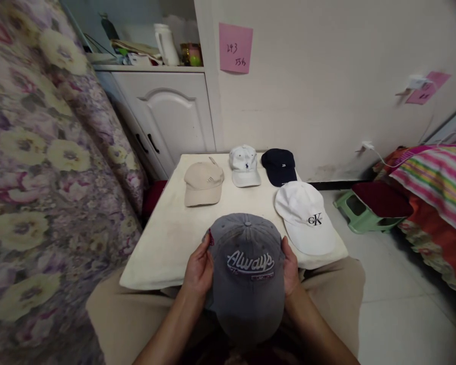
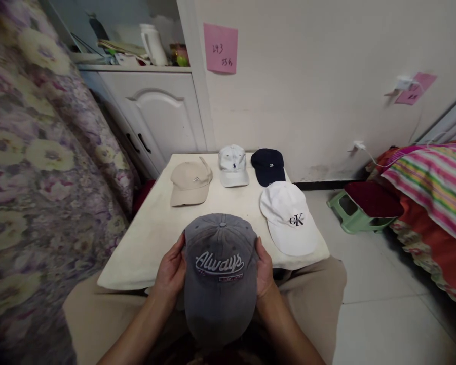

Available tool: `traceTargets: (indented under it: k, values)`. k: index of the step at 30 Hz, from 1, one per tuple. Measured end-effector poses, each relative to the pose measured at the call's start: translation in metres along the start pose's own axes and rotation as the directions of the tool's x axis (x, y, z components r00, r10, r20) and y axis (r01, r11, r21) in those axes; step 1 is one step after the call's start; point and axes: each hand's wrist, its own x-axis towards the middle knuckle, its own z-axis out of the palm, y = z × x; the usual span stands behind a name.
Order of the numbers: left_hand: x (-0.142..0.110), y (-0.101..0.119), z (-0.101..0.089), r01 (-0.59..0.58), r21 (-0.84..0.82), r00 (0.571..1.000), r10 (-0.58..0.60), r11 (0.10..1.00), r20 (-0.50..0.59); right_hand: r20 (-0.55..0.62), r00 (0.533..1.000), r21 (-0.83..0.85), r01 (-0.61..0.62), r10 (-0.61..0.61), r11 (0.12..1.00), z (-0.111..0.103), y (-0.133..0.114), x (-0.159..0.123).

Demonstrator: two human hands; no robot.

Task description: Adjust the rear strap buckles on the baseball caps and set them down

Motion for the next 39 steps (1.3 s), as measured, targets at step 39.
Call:
traceTargets:
  k: [39]
  values:
    - [-0.008, -0.007, -0.020, 0.123, -0.154, 0.896, -0.043, 0.980, 0.442, -0.119, 0.989, -0.128, 0.077, -0.092, 0.989, -0.009, 0.009, 0.015]
